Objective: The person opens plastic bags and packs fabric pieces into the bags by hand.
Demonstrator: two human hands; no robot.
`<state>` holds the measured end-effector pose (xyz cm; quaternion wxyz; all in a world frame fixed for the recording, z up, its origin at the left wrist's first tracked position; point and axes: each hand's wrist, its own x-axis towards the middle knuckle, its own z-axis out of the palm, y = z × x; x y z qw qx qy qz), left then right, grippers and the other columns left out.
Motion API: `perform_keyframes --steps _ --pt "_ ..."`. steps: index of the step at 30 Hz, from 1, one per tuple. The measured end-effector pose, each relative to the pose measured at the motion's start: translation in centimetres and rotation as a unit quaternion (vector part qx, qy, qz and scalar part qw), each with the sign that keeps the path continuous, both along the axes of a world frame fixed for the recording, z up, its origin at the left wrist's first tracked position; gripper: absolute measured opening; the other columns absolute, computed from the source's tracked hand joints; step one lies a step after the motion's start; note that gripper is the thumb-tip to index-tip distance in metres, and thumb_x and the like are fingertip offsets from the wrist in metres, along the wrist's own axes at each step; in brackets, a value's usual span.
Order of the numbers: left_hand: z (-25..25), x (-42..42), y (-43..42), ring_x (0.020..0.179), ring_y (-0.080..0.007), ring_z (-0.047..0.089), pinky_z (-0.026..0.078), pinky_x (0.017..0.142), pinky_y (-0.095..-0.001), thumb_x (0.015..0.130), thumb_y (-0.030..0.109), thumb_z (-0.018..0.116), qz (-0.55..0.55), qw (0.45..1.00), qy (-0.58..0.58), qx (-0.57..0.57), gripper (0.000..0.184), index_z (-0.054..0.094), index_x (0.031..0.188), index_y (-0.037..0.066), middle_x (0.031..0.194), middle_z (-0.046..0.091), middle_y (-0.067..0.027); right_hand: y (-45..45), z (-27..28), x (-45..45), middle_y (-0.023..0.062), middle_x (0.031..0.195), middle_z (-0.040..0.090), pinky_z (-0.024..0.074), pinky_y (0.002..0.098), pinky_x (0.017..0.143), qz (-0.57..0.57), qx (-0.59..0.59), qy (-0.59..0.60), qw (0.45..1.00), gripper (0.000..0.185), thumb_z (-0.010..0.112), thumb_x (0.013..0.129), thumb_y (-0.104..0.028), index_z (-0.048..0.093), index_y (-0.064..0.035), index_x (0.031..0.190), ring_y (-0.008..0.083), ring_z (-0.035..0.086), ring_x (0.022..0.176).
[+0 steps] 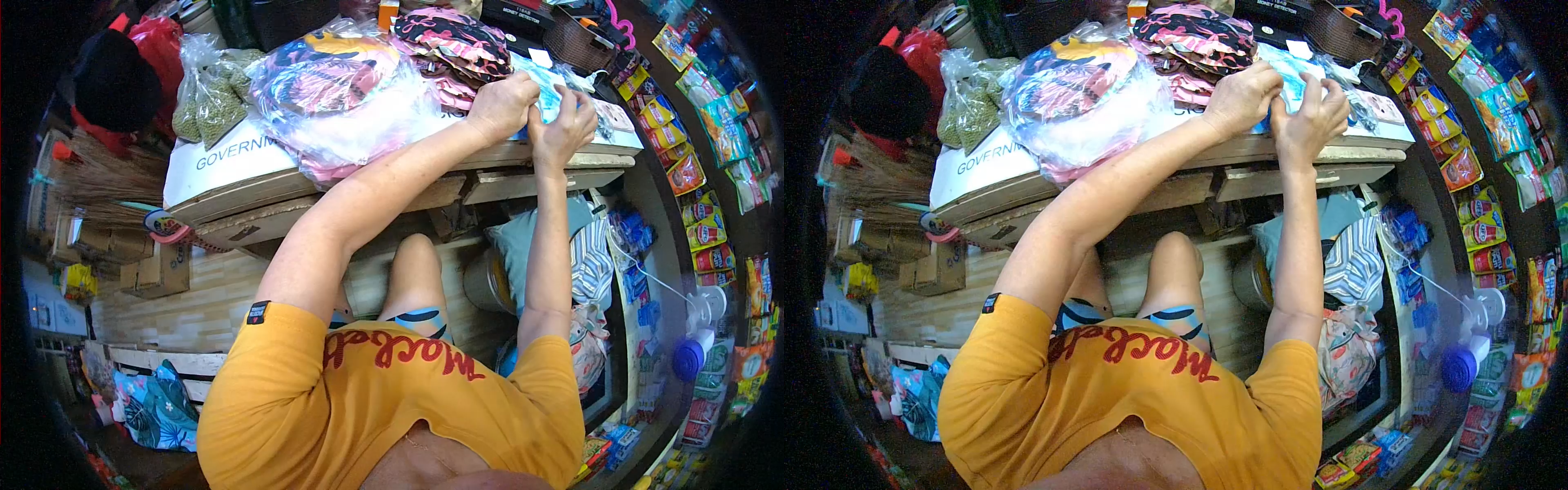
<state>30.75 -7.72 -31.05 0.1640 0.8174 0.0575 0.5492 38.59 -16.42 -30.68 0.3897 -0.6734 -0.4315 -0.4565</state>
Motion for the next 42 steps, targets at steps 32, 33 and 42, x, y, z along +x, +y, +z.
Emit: perform_keyframes --steps 32,33,42 --pt "3.2 -5.6 -8.7 0.071 -0.0315 0.048 0.04 0.065 -0.0365 0.082 0.008 0.053 -0.266 0.948 -0.051 -0.168 0.009 0.049 0.081 0.0 0.074 0.049 -0.0166 2.9 0.3 4.5 0.0061 0.078 0.057 0.0404 0.0444 0.065 -0.071 -0.127 0.033 0.989 0.005 0.054 0.075 -0.019 0.057 -0.0154 0.077 0.0284 0.056 0.082" --pt "3.4 -6.5 -9.1 0.068 -0.0309 0.049 0.04 0.061 -0.0359 0.082 0.007 0.055 -0.27 0.953 -0.076 -0.117 0.009 0.049 0.083 0.001 0.073 0.047 -0.0153 3.1 0.5 4.7 0.0061 0.077 0.057 0.0406 0.0443 0.065 -0.077 -0.115 0.03 0.99 0.005 0.055 0.075 -0.019 0.057 -0.0154 0.077 0.0284 0.057 0.081" --pt "4.0 -16.4 -7.2 0.067 -0.0212 0.055 0.043 0.059 -0.0292 0.072 0.0 0.065 -0.064 0.997 -0.028 -0.031 0.014 0.057 0.084 -0.001 0.074 0.054 -0.0112 4.6 0.7 6.8 0.0087 0.086 0.061 0.0461 0.0398 0.072 -0.062 -0.164 0.061 0.983 0.017 0.056 0.073 -0.01 0.061 -0.0149 0.088 0.0301 0.059 0.084"
